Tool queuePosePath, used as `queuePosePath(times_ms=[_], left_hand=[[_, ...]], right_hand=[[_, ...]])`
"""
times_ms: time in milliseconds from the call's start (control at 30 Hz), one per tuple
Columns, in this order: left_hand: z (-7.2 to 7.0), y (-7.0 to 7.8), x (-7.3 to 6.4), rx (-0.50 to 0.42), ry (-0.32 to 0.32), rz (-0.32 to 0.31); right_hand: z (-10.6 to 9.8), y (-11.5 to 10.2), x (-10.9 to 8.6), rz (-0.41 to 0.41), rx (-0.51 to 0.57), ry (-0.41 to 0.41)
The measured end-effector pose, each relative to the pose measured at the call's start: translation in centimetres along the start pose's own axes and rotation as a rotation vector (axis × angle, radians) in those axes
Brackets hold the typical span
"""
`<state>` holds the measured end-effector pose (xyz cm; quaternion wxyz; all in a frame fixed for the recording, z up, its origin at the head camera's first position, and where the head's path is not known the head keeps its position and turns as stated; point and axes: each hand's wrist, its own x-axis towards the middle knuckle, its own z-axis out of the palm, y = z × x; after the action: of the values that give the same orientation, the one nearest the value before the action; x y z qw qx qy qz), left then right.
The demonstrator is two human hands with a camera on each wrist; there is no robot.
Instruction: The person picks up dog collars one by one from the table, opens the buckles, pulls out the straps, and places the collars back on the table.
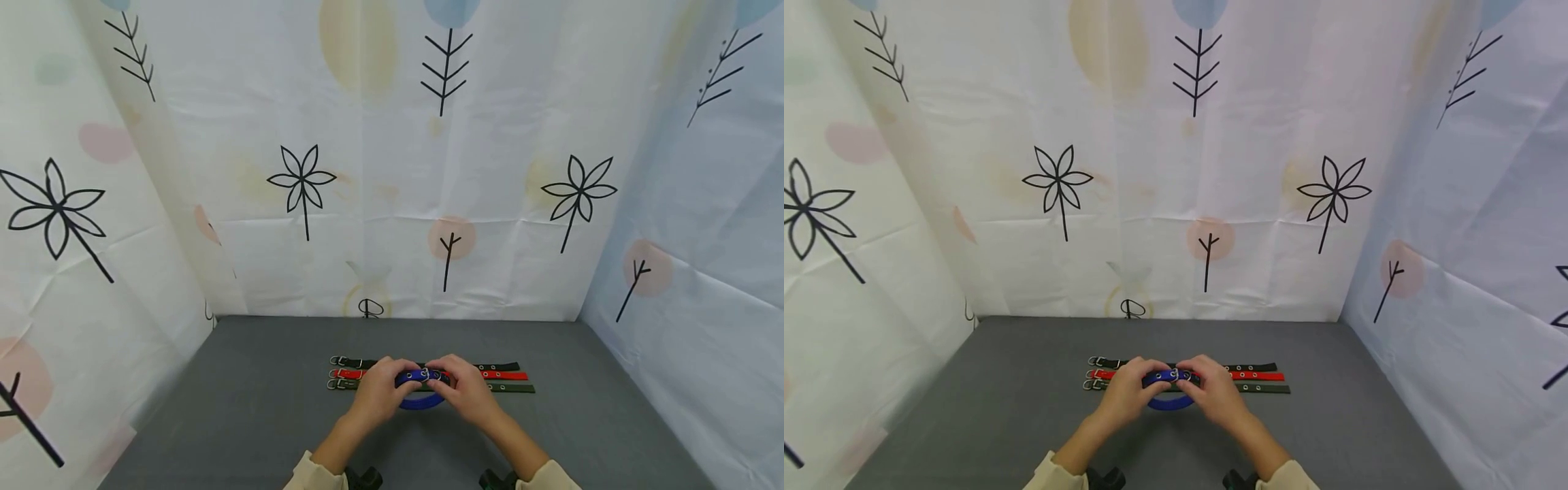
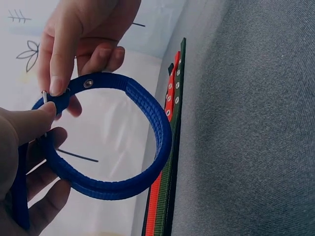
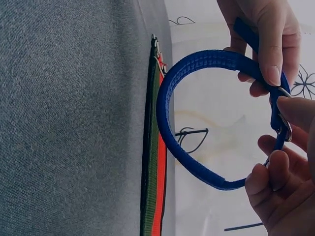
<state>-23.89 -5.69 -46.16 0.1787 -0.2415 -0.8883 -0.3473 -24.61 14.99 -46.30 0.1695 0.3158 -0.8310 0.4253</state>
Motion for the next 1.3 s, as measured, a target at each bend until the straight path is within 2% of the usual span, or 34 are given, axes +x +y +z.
queuePosePath(times_ms=[233, 300, 567, 833, 1033, 1167, 1300], left_hand=[[0.3, 0.2, -0.1, 0.085, 0.035, 0.084], [0.3, 0.2, -0.2, 0.099, 0.045, 0.100], [0.4, 0.2, -0.6, 0.039, 0.033, 0.080], [0.3, 0.4, -0.7, 0.000, 0.026, 0.062], [0.2, 0.4, -0.9, -0.018, 0.027, 0.063], [0.2, 0.3, -1.0, -0.035, 0.022, 0.057], [0.2, 0.3, -1.1, -0.043, 0.022, 0.053]], right_hand=[[0.1, -0.4, 0.0, -0.068, -0.025, -0.012], [0.2, -0.5, 0.0, -0.065, -0.023, -0.025], [0.1, -0.9, 0.0, -0.017, -0.032, -0.061], [0.2, -1.6, -0.1, -0.002, -0.073, -0.038], [0.3, -1.7, -0.2, 0.030, -0.066, -0.045], [0.5, -1.6, -0.3, 0.008, -0.063, -0.038], [0.7, -1.5, -0.3, -0.047, -0.089, -0.010]])
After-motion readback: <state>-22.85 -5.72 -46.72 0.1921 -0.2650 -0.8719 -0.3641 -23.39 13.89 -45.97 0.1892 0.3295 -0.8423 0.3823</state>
